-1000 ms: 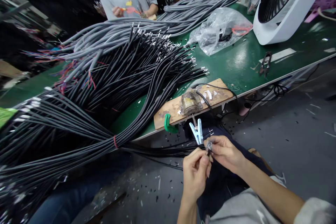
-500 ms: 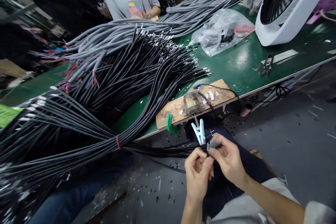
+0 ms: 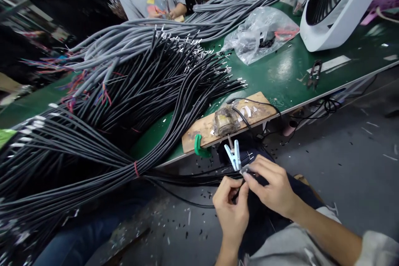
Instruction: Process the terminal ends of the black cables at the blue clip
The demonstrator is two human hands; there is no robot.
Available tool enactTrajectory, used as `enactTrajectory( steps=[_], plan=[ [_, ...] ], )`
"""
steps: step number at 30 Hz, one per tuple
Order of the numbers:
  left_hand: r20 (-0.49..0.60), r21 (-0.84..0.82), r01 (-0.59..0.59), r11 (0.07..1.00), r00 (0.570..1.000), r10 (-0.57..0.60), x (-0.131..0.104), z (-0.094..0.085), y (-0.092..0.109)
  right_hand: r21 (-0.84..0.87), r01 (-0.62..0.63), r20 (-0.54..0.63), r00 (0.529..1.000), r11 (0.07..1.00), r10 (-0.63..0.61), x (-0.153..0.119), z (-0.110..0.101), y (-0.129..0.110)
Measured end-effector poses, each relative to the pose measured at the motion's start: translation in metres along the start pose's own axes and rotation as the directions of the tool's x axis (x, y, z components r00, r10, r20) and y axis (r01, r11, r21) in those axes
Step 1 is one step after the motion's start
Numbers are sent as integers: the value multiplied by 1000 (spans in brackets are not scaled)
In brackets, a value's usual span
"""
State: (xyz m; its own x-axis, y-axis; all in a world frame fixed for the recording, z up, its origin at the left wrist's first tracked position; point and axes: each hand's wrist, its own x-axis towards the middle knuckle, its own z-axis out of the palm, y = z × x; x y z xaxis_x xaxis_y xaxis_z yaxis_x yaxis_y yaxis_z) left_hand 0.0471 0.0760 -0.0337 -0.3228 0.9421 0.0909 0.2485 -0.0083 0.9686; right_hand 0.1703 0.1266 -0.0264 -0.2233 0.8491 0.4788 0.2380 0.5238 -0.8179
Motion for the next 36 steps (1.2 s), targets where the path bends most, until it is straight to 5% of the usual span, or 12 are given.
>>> enactTrajectory(
  steps=[7,11,14,18,21,23,24,26,28,31,34,36],
  plan=[
    [150,-74,200,977,971,-187,-1,-10,-1,25,202,120,972,979,-204,5,2,19],
    [173,-149,241,959,961,-215,0,-10,1,12,22,125,992,1000,-24,4,1,24],
    [151,-147,220,964,969,-198,0,-5,2,187,-182,158,975,965,153,5,3,17],
    [95,-30,155,987,984,-151,2,-8,3,196,-79,214,976,977,36,8,3,6],
    [251,56,109,993,961,-119,11,-22,10,243,-42,291,956,969,-31,7,1,5],
    [417,9,37,999,908,-37,19,-31,15,484,-228,422,907,845,3,2,4,8],
    [462,-39,-5,999,887,23,23,-35,17,601,-375,485,873,705,51,-1,8,9],
    [451,-121,-81,989,883,128,28,-37,18,702,-613,602,783,363,157,-6,16,13],
    [389,-146,-129,981,904,177,29,-35,16,672,-719,682,694,177,231,-7,21,19],
    [321,-78,-164,983,930,180,25,-30,12,602,-740,678,673,300,297,6,20,30],
    [256,-13,-169,986,952,166,19,-28,12,580,-687,576,726,437,376,29,12,37],
    [221,-15,-180,983,959,179,16,-28,13,635,-640,496,767,433,406,45,11,36]
  ],
)
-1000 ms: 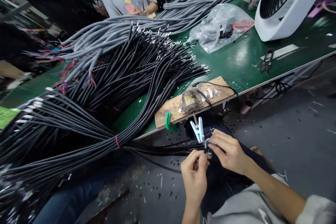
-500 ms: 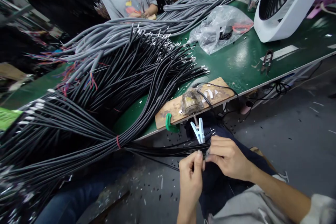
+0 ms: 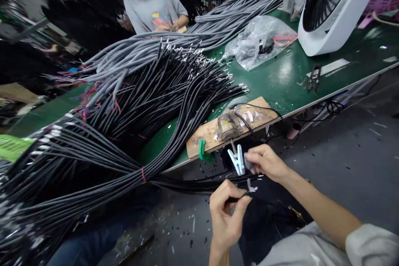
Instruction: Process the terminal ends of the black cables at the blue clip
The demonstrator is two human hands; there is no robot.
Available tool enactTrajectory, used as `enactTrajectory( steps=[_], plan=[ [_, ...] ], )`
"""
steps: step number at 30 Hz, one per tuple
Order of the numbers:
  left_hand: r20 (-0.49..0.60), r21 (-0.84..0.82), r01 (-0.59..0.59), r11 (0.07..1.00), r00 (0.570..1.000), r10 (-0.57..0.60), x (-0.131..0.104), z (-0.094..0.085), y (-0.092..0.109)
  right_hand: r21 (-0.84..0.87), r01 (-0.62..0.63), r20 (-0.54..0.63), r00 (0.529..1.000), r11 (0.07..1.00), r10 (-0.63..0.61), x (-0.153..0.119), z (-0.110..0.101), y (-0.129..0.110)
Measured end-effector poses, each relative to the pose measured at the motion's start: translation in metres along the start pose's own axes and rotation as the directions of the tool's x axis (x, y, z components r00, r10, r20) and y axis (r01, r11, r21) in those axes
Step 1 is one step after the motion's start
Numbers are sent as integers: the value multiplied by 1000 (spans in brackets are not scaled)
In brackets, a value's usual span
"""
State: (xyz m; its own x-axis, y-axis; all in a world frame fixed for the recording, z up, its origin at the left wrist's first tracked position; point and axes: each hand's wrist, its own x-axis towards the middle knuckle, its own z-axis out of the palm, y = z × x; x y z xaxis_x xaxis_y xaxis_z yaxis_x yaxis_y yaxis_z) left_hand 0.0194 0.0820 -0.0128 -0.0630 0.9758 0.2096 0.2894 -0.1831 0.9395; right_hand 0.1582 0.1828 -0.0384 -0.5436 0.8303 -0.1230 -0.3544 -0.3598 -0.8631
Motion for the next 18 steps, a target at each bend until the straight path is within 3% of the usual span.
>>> enactTrajectory(
  steps=[2,5,7,10,15,18],
  plan=[
    [-52,-19,-25,999,998,24,0,0,2,100,37,32,999,994,-41,9,7,-7],
    [-158,-67,-48,997,987,37,5,-1,3,271,-13,169,985,963,-35,17,20,-9],
    [-186,-85,-35,996,982,18,9,0,3,368,-47,174,985,928,-20,19,26,-6],
    [-166,-83,19,996,986,-33,16,3,3,452,-62,166,986,890,-15,20,29,-1],
    [-119,-76,117,990,985,-125,17,5,3,495,-177,288,957,851,32,19,22,10],
    [-99,-89,118,989,987,-126,14,3,2,504,-220,238,965,835,111,17,6,21]
  ],
)
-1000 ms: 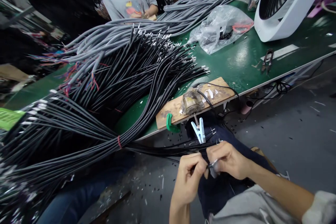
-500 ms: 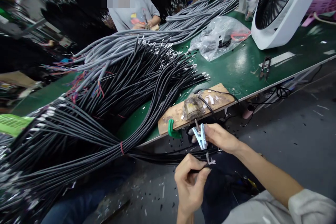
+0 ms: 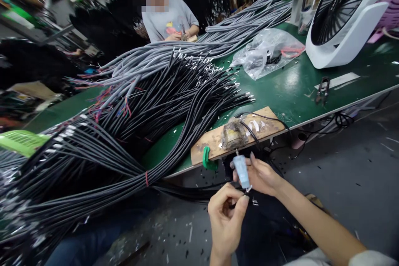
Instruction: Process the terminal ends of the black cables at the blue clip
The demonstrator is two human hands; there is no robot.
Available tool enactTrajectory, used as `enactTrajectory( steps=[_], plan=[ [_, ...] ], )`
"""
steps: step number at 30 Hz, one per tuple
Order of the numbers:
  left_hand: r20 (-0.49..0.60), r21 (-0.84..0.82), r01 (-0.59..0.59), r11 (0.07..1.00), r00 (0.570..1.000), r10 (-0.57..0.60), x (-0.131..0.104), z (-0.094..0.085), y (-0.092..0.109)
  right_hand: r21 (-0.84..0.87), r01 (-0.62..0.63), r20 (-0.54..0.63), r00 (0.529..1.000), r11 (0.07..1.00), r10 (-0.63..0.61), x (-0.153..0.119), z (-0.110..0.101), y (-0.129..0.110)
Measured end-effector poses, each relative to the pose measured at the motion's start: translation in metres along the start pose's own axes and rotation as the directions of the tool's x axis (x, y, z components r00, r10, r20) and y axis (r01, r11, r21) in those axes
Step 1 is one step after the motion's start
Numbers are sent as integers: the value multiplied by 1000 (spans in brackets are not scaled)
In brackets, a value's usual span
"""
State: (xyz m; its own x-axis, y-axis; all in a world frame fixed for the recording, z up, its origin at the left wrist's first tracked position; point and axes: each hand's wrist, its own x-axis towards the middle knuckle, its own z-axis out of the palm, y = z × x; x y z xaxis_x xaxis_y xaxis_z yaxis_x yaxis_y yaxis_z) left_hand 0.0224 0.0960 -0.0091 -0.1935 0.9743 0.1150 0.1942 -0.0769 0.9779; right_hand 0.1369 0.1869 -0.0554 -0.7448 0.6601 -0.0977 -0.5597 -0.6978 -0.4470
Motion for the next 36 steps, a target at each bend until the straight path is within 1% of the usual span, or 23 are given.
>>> enactTrajectory(
  steps=[3,6,9,11,12,13,14,15,16,17,18,19,20,21,23,25,26,27,30,33,35,36],
  plan=[
    [8,-34,-15,999,1000,15,-3,-2,-2,-32,40,-88,995,999,-42,-11,-22,-2],
    [36,-72,-37,997,999,40,-7,-3,-3,-166,99,-130,984,981,-121,-29,-41,-6],
    [128,-81,-46,996,990,56,-13,-4,-5,-291,141,-200,958,946,-205,-48,-56,-7],
    [179,-61,-66,996,981,75,-20,-7,-12,-360,132,-265,935,923,-237,-61,-66,-5],
    [149,-38,-71,997,986,76,-23,-9,-19,-404,112,-302,921,908,-248,-67,-72,-4],
    [35,-16,-68,998,997,68,-27,-11,-27,-450,82,-338,906,889,-255,-73,-77,-3],
    [-155,7,-45,999,987,46,-30,-14,-37,-492,49,-370,892,869,-260,-79,-82,-1],
    [-408,11,3,1000,913,1,-33,-16,-50,-526,19,-396,880,850,-264,-84,-87,0],
    [-681,-28,30,999,731,-41,-35,-19,-63,-551,-5,-416,868,834,-270,-89,-92,2],
    [-793,-62,38,997,605,-73,-36,-21,-77,-567,-22,-432,859,823,-275,-92,-97,4],
    [-838,-101,39,994,535,-106,-35,-22,-91,-577,-32,-444,851,816,-280,-95,-101,6],
    [-843,-157,45,987,514,-158,-33,-22,-105,-584,-39,-453,845,811,-285,-96,-105,8],
    [-819,-229,59,972,527,-225,-30,-21,-118,-595,-46,-462,836,802,-295,-97,-108,10],
    [-772,-313,79,946,560,-302,-27,-18,-129,-608,-53,-471,827,792,-307,-96,-110,13],
    [-601,-491,135,861,662,-447,-21,-11,-144,-634,-59,-483,809,771,-335,-93,-113,18],
    [-396,-638,190,746,750,-530,-17,-3,-148,-657,-58,-487,794,752,-364,-88,-113,24],
    [-301,-695,215,686,780,-549,-18,0,-147,-665,-56,-487,789,745,-375,-86,-113,26],
    [-220,-741,235,629,801,-558,-19,3,-143,-670,-55,-485,787,741,-380,-85,-112,28],
    [-42,-822,287,492,831,-555,-30,6,-125,-660,-53,-473,804,749,-360,-87,-101,31],
    [112,-892,315,323,848,-518,-42,9,-105,-621,-50,-456,834,782,-309,-99,-83,29],
    [182,-919,325,221,850,-494,-48,12,-94,-595,-33,-445,845,803,-295,-110,-70,26],
    [197,-924,328,197,849,-491,-50,14,-91,-582,-13,-440,846,813,-302,-115,-64,24]
  ],
)
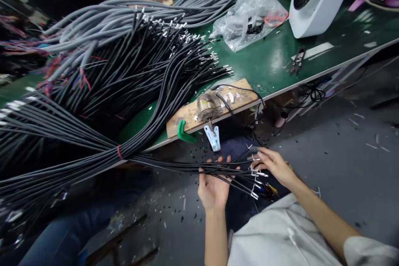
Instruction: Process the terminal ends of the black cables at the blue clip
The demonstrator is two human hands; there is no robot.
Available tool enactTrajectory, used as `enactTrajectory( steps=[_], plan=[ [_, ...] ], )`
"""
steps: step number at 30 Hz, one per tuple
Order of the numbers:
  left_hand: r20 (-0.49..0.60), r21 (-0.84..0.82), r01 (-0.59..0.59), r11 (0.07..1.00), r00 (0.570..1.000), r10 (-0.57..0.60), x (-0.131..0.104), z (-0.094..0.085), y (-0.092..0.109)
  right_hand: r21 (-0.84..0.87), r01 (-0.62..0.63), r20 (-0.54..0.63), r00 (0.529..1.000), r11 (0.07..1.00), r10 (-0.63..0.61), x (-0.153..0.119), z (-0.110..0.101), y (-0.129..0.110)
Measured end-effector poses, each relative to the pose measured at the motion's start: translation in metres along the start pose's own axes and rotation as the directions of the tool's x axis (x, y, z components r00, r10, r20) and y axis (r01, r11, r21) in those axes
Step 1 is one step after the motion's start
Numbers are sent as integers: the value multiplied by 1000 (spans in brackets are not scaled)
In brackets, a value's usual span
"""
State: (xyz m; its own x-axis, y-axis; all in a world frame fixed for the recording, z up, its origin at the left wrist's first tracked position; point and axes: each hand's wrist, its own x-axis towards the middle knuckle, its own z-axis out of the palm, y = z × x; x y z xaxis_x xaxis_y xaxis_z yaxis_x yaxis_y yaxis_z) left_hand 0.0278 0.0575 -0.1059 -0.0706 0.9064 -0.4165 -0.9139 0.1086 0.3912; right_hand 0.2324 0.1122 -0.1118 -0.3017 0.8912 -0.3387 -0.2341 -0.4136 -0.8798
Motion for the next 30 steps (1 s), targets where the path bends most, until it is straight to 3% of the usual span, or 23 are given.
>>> enactTrajectory(
  steps=[9,18,24,30],
  plan=[
    [-9,21,25,999,1000,-25,-4,5,-1,83,106,-51,993,991,-102,-20,-1,-17],
    [-20,28,19,999,1000,-18,-3,5,-2,34,104,-23,994,994,-104,-22,-1,-18],
    [-69,30,2,1000,998,0,7,-12,-5,-212,132,-35,989,968,-143,-22,-11,-1],
    [-121,30,-53,998,991,56,20,-34,4,-511,185,-21,974,839,-227,-5,-25,2]
  ],
)
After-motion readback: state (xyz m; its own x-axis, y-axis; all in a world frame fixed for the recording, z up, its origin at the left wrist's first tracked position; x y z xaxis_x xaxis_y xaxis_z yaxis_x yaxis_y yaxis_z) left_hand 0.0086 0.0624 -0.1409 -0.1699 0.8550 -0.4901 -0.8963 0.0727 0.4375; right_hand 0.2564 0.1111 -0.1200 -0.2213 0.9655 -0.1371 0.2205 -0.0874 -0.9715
